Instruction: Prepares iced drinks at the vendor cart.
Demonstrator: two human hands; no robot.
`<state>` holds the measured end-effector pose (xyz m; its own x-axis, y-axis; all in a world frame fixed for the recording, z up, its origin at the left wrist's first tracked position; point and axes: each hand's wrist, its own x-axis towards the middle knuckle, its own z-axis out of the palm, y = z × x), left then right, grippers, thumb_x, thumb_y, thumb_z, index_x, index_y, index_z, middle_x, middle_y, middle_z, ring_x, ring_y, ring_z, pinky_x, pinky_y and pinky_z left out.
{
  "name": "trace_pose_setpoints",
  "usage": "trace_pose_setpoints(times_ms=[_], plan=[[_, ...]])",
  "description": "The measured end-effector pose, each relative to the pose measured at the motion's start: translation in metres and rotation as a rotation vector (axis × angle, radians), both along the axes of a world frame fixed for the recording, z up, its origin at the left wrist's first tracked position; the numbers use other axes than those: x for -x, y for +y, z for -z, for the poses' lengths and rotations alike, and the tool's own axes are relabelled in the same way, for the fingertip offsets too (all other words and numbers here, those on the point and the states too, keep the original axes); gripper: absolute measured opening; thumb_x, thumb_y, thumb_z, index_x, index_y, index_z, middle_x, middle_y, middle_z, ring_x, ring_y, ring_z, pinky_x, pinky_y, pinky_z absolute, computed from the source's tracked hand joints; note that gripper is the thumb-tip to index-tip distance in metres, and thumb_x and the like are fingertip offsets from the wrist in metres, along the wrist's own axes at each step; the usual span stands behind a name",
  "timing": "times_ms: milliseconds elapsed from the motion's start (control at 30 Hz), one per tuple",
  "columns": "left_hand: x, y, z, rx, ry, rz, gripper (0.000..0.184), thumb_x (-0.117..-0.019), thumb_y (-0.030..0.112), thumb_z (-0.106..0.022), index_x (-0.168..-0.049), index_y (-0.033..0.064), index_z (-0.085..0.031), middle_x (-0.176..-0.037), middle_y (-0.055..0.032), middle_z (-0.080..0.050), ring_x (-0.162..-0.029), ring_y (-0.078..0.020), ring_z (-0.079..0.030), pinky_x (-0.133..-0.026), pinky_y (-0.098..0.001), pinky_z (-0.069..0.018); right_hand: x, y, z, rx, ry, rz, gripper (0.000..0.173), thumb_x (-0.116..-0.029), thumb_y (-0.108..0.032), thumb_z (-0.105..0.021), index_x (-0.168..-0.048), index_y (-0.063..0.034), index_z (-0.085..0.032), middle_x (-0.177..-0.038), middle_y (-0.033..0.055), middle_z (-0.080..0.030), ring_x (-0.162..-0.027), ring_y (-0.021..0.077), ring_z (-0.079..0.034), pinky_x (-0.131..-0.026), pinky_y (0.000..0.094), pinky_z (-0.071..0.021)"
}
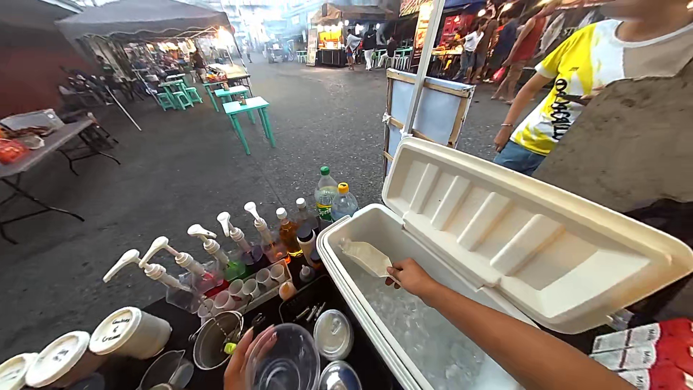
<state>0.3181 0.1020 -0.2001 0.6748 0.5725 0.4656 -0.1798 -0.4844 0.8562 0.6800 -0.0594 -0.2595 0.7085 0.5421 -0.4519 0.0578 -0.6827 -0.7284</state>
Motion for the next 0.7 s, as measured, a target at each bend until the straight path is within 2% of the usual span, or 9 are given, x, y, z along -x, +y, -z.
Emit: trace_pose_setpoints(times_ms=[100, 167, 233, 333, 433, 567, 633, 700], plan=[[-0.037, 0.013, 0.008, -0.041, 0.064, -0.039, 0.120, -0.0605, 0.015, -0.095, -0.149, -0.0165, -0.021, -0.142, -0.0317, -0.050, -0.133, -0.0314, -0.053, -0.113, -0.0434, -0.0467, 0.000, -0.021, -0.015, -0.027, -0.027, -0.010, 0.033, -0.1102, -0.024, -0.048, -0.101, 0.0007, -0.067, -0.095, 0.0063, -0.074, -0.079, 0.0123, -0.067, -0.077, 0.0335, -0.0534], [-0.070, 0.023, 0.016, -0.075, 0.129, -0.081, 0.121, -0.0564, 0.018, -0.095, -0.152, -0.0114, -0.026, -0.142, -0.0251, -0.054, -0.133, -0.0279, -0.055, -0.110, -0.0423, -0.0490, 0.004, -0.035, -0.030, -0.042, -0.048, -0.018, 0.032, -0.1099, -0.024, -0.049, -0.098, -0.0002, -0.068, -0.093, 0.0052, -0.074, -0.077, 0.0113, -0.067, -0.075, 0.0324, -0.0533], [-0.100, 0.028, 0.019, -0.153, 0.172, -0.108, 0.119, -0.0556, 0.023, -0.094, -0.153, -0.0049, -0.032, -0.143, -0.0189, -0.057, -0.133, -0.0311, -0.054, -0.110, -0.0508, -0.0467, 0.011, -0.049, -0.050, -0.056, -0.072, -0.041, 0.032, -0.1094, -0.024, -0.050, -0.094, -0.0008, -0.067, -0.090, 0.0044, -0.074, -0.076, 0.0105, -0.066, -0.074, 0.0316, -0.0523], [-0.131, 0.025, 0.009, -0.307, 0.238, -0.128, 0.117, -0.0572, 0.023, -0.095, -0.156, 0.0014, -0.035, -0.143, -0.0161, -0.059, -0.131, -0.0390, -0.056, -0.111, -0.0685, -0.0363, 0.020, -0.059, -0.098, -0.032, -0.115, -0.157, 0.033, -0.1091, -0.025, -0.051, -0.090, -0.0027, -0.066, -0.087, 0.0026, -0.073, -0.074, 0.0089, -0.066, -0.072, 0.0298, -0.0525], [-0.138, 0.013, -0.002, -0.369, 0.282, -0.090, 0.120, -0.0566, 0.020, -0.095, -0.158, 0.0042, -0.033, -0.147, -0.0129, -0.057, -0.134, -0.0360, -0.055, -0.114, -0.0722, -0.0286, 0.032, -0.046, -0.160, 0.084, -0.135, -0.343, 0.035, -0.1099, -0.023, -0.050, -0.089, -0.0015, -0.067, -0.084, 0.0035, -0.072, -0.068, 0.0078, -0.061, -0.067, 0.0278, -0.0490], [-0.129, -0.004, -0.005, -0.360, 0.197, -0.087, 0.116, -0.0570, 0.020, -0.093, -0.157, 0.0071, -0.035, -0.144, -0.0096, -0.059, -0.133, -0.0314, -0.056, -0.115, -0.0694, -0.0312, 0.054, -0.002, -0.220, 0.367, -0.286, -0.596, 0.036, -0.1095, -0.024, -0.051, -0.090, 0.0003, -0.070, -0.080, 0.0070, -0.071, -0.064, 0.0130, -0.062, -0.065, 0.0328, -0.0519], [-0.123, -0.007, -0.001, -0.297, 0.115, -0.070, 0.114, -0.0588, 0.022, -0.093, -0.155, 0.0032, -0.036, -0.143, -0.0136, -0.059, -0.133, -0.0310, -0.055, -0.114, -0.0597, -0.0380, 0.078, 0.020, -0.244, 0.503, -0.495, -0.676, 0.032, -0.1071, -0.025, -0.056, -0.089, -0.0031, -0.071, -0.076, 0.0073, -0.070, -0.066, 0.0197, -0.065, -0.066, 0.0425, -0.0541], [-0.116, -0.009, 0.004, -0.170, 0.038, -0.035, 0.116, -0.0608, 0.021, -0.094, -0.155, -0.0020, -0.031, -0.143, -0.0196, -0.056, -0.133, -0.0265, -0.055, -0.112, -0.0443, -0.0477, 0.107, 0.035, -0.270, 0.610, -0.709, -0.739, 0.025, -0.1052, -0.024, -0.057, -0.094, -0.0056, -0.069, -0.081, 0.0101, -0.067, -0.079, 0.0283, -0.068, -0.070, 0.0514, -0.0540]])
